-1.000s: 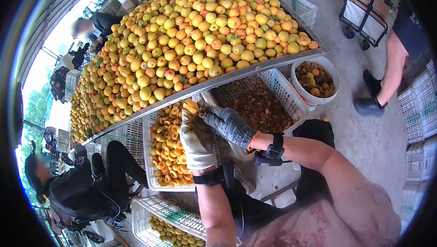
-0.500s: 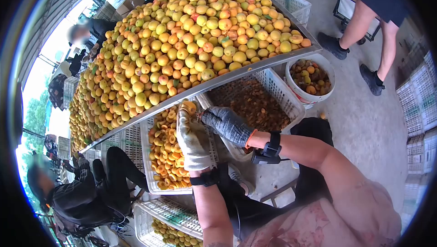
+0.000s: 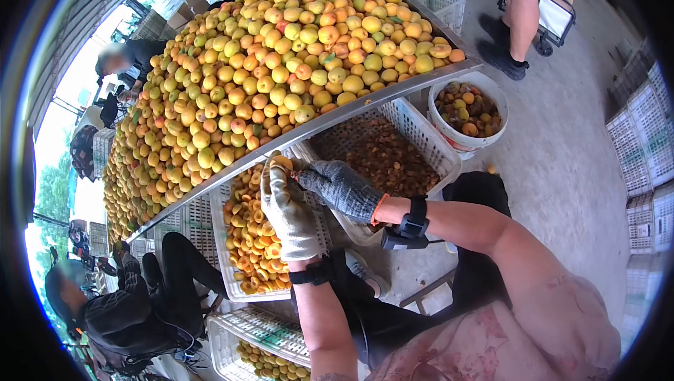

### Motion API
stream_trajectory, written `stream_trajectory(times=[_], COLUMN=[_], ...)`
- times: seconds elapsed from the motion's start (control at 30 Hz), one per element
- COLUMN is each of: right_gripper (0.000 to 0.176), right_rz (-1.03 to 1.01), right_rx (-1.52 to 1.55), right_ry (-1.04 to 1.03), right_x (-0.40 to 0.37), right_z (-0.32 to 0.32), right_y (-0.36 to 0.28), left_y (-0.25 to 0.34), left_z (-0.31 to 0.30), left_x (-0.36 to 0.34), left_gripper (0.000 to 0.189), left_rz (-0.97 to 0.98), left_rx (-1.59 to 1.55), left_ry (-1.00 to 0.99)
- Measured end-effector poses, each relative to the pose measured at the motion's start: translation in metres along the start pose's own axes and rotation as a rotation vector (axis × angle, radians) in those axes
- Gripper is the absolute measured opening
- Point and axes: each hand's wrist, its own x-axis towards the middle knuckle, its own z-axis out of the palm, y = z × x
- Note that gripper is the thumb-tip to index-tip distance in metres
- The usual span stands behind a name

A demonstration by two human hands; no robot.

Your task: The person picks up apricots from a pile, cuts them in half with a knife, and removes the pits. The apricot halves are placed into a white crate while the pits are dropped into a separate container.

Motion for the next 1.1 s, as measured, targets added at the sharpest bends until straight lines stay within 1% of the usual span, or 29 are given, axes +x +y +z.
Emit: stream_trajectory(times=[0.03,0.1,0.13,0.17,0.23,0.27,0.3,0.33,0.37,0.4,0.43,0.47,0.5,0.53,0.6,0.63,0.67,0.7,0.73,0.77,0.8,0.83,0.87,0.93,0.97,1.0,1.03,1.07,1.1], right_gripper=[0.032,0.032,0.032,0.032,0.032,0.032,0.032,0.032,0.031,0.031,0.031,0.03,0.03,0.03,0.03,0.03,0.03,0.03,0.03,0.029,0.029,0.029,0.029,0.034,0.036,0.037,0.035,0.035,0.032], right_rz=[0.003,-0.347,-0.347,-0.344,-0.342,-0.275,-0.207,-0.206,-0.246,-0.282,-0.28,-0.351,-0.421,-0.424,-0.296,-0.3,-0.258,-0.217,-0.235,-0.331,-0.431,-0.445,-0.456,-0.377,-0.374,-0.371,-0.276,-0.288,-0.362], right_rx=[0.003,-0.212,-0.211,-0.278,-0.351,-0.258,-0.163,-0.162,-0.219,-0.273,-0.271,-0.316,-0.361,-0.363,-0.26,-0.261,-0.246,-0.23,-0.231,-0.284,-0.333,-0.384,-0.435,-0.588,-0.58,-0.572,-0.581,-0.578,-0.536], right_ry=[-0.003,0.161,0.162,0.179,0.2,0.161,0.12,0.118,0.126,0.135,0.134,0.158,0.183,0.179,0.148,0.152,0.131,0.11,0.116,0.151,0.187,0.206,0.225,0.174,0.155,0.132,0.06,0.065,0.049], right_x=[-0.002,-0.001,0.0,0.0,0.0,-0.001,-0.001,0.0,0.002,0.001,0.002,0.006,0.009,0.008,0.003,0.003,0.003,0.004,0.006,0.008,0.009,0.011,0.012,0.009,0.007,0.004,0.0,-0.003,-0.007], right_z=[0.002,0.008,0.007,0.006,0.0,-0.002,-0.002,-0.001,0.001,0.003,0.005,0.008,0.009,0.007,0.005,0.003,0.0,-0.003,-0.003,-0.001,0.003,0.005,0.007,0.006,0.005,0.004,0.001,-0.002,-0.007], right_y=[0.003,0.012,0.016,0.018,0.017,0.011,0.008,0.008,0.009,0.012,0.019,0.024,0.028,0.031,0.018,0.015,0.013,0.01,0.014,0.022,0.029,0.033,0.038,0.048,0.043,0.036,0.027,0.022,0.018], left_y=[0.001,-0.013,-0.019,-0.019,-0.015,-0.013,-0.012,-0.011,-0.012,-0.021,-0.033,-0.035,-0.036,-0.037,-0.037,-0.04,-0.039,-0.038,-0.035,-0.032,-0.036,-0.048,-0.055,-0.028,-0.034,-0.023,-0.029,-0.025,-0.016], left_z=[-0.001,-0.007,-0.009,-0.009,-0.008,-0.002,0.005,0.008,-0.001,-0.007,-0.014,-0.015,-0.019,-0.02,-0.016,-0.013,-0.013,-0.015,-0.016,-0.007,-0.008,-0.016,-0.022,-0.015,-0.021,-0.016,-0.028,-0.031,-0.029], left_x=[-0.002,0.002,0.003,0.003,0.005,0.003,0.0,-0.002,0.001,0.003,0.007,0.011,0.012,0.013,0.015,0.015,0.015,0.012,0.012,0.008,0.01,0.015,0.022,0.016,0.021,0.015,0.02,0.026,0.026], left_gripper=[0.03,0.033,0.033,0.033,0.033,0.033,0.033,0.034,0.038,0.038,0.039,0.042,0.044,0.044,0.043,0.039,0.039,0.036,0.034,0.033,0.035,0.037,0.039,0.047,0.05,0.05,0.049,0.048,0.044], left_rz=[0.002,-0.077,-0.135,-0.137,-0.06,-0.059,0.085,0.228,0.097,0.092,-0.021,-0.127,-0.112,-0.108,-0.138,-0.094,-0.091,-0.042,0.017,-0.002,-0.025,0.011,0.045,-0.094,-0.092,-0.1,-0.071,-0.046,-0.071], left_rx=[0.058,-0.147,-0.228,-0.231,-0.072,-0.076,0.05,0.178,0.153,0.157,-0.104,-0.369,-0.357,-0.36,-0.337,-0.329,-0.331,-0.17,-0.01,-0.138,-0.258,-0.334,-0.411,-0.364,-0.403,-0.378,-0.399,-0.417,-0.428], left_ry=[-0.007,0.02,0.027,0.023,-0.041,-0.041,-0.012,0.019,-0.007,-0.002,-0.021,-0.038,-0.082,-0.081,-0.048,-0.039,-0.047,-0.04,-0.037,0.036,-0.005,-0.047,-0.09,0.051,0.059,0.082,0.092,0.102,0.178])
